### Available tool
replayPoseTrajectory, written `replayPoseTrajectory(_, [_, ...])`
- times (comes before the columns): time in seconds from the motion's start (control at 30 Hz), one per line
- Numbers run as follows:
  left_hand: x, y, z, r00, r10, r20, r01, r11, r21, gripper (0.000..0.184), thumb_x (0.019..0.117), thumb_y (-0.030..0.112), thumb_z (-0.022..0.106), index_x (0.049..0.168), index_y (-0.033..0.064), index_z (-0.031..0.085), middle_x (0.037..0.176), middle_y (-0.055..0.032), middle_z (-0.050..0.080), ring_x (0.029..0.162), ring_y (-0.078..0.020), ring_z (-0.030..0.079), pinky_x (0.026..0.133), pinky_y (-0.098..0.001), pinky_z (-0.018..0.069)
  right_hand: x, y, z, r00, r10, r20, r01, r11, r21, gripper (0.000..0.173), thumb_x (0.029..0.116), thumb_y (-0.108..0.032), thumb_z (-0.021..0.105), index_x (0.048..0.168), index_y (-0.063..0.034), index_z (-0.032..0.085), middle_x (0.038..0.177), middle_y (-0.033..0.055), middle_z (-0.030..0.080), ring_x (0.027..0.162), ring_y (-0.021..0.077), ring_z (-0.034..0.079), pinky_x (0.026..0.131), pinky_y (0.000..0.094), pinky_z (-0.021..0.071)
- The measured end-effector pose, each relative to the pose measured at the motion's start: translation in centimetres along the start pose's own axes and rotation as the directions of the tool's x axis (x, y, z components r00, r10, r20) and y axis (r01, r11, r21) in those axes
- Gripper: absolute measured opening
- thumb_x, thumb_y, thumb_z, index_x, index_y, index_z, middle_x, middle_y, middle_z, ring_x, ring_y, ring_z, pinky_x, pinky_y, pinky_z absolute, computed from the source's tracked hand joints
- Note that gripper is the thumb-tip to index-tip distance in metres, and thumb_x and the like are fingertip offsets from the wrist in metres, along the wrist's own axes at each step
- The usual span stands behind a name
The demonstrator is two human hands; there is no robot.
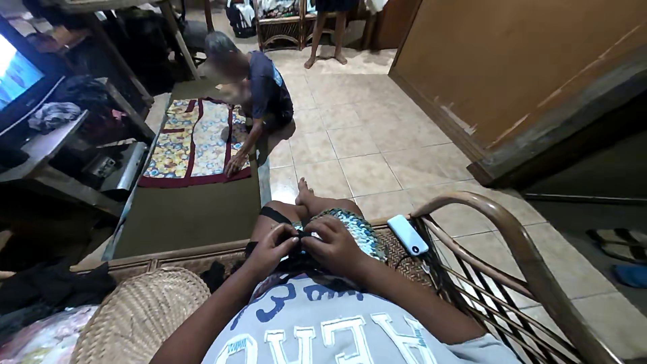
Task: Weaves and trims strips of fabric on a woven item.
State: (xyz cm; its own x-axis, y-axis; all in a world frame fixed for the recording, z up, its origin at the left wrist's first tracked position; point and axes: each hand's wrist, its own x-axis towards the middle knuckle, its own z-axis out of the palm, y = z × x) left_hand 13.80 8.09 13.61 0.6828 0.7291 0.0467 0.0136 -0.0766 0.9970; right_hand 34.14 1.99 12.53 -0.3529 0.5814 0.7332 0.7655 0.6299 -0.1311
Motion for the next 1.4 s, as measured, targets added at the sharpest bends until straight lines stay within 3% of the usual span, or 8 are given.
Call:
replayPoseTrajectory(0.3, [-0.8,-0.4,-0.5,0.998,0.062,-0.027,-0.057,0.985,0.161,0.024,0.1034,0.016,0.051,0.117,-0.0023,0.059,0.104,-0.0035,0.063,0.088,-0.0032,0.062,0.080,-0.0220,0.0542,-0.3,-0.3,0.2,0.991,0.123,-0.055,-0.111,0.977,0.183,0.010,0.0955,-0.018,0.065,0.097,-0.0114,0.071,0.107,0.0115,0.070,0.105,0.0257,0.066,0.095,0.0402,0.0535])
replayPoseTrajectory(0.4, [-1.4,0.4,-1.7,0.995,-0.089,0.052,0.064,0.928,0.367,0.048,0.1048,0.036,0.045,0.133,-0.0022,0.053,0.103,-0.0092,0.064,0.081,-0.0095,0.062,0.072,-0.0283,0.0544,-0.3,-0.3,0.1,0.973,0.209,-0.102,-0.184,0.960,0.210,0.010,0.0941,-0.017,0.066,0.096,-0.0093,0.072,0.105,0.0131,0.070,0.103,0.0252,0.067,0.093,0.0388,0.0549])
replayPoseTrajectory(0.5, [-1.9,1.3,-3.4,0.981,-0.179,0.075,0.134,0.902,0.410,0.041,0.1024,0.034,0.056,0.124,-0.0004,0.061,0.099,-0.0080,0.066,0.084,-0.0098,0.062,0.080,-0.0310,0.0535,-0.5,0.0,-0.2,0.956,0.284,-0.077,-0.251,0.923,0.291,0.015,0.0952,-0.017,0.064,0.096,-0.0042,0.072,0.109,0.0160,0.070,0.107,0.0246,0.065,0.095,0.0374,0.0536])
replayPoseTrajectory(0.67, [-2.5,4.3,-5.1,0.999,0.045,0.014,-0.047,0.971,0.236,0.015,0.0995,0.019,0.059,0.103,0.0062,0.067,0.086,0.0098,0.064,0.077,0.0036,0.060,0.073,-0.0173,0.0524,0.4,0.1,-0.3,0.933,0.357,0.048,-0.327,0.782,0.531,0.018,0.0949,-0.014,0.063,0.097,0.0018,0.070,0.114,0.0174,0.067,0.114,0.0195,0.062,0.098,0.0320,0.0515])
replayPoseTrajectory(0.83, [-1.8,8.7,-6.3,0.967,0.251,0.050,-0.241,0.827,0.507,0.027,0.1018,0.025,0.058,0.107,0.0017,0.069,0.095,0.0014,0.066,0.083,0.0034,0.059,0.077,-0.0161,0.0506,3.3,0.7,-1.2,0.872,0.395,0.290,-0.479,0.557,0.679,0.040,0.0973,-0.020,0.062,0.126,0.0082,0.059,0.126,0.0165,0.064,0.115,0.0157,0.063,0.097,0.0331,0.0539])
replayPoseTrajectory(0.93, [-1.7,11.3,-7.1,0.944,0.330,0.015,-0.263,0.722,0.640,0.024,0.0994,0.024,0.060,0.103,0.0021,0.069,0.092,-0.0018,0.066,0.078,-0.0004,0.059,0.072,-0.0191,0.0519,5.6,1.5,-2.5,0.822,0.442,0.360,-0.551,0.456,0.699,0.034,0.0990,-0.017,0.057,0.127,0.0030,0.059,0.122,0.0093,0.066,0.107,0.0101,0.065,0.092,0.0300,0.0556])
replayPoseTrajectory(1.13, [-1.2,13.6,-8.6,0.920,0.392,0.026,-0.309,0.681,0.664,0.019,0.1004,0.025,0.060,0.102,0.0079,0.068,0.089,0.0045,0.064,0.074,0.0034,0.057,0.067,-0.0144,0.0497,8.5,2.8,-2.4,0.817,0.304,0.490,-0.574,0.358,0.736,0.038,0.1052,-0.023,0.045,0.134,-0.0042,0.061,0.127,0.0047,0.067,0.117,0.0119,0.063,0.103,0.0339,0.0513])
replayPoseTrajectory(1.4, [-1.4,14.6,-9.8,0.909,0.416,0.021,-0.343,0.719,0.604,0.019,0.1015,0.019,0.056,0.105,0.0068,0.069,0.086,0.0076,0.065,0.071,0.0059,0.056,0.065,-0.0114,0.0477,11.3,0.4,-2.2,0.760,0.189,0.621,-0.647,0.146,0.748,0.027,0.1047,-0.021,0.048,0.125,-0.0073,0.059,0.109,-0.0031,0.065,0.098,0.0017,0.063,0.087,0.0233,0.0538])
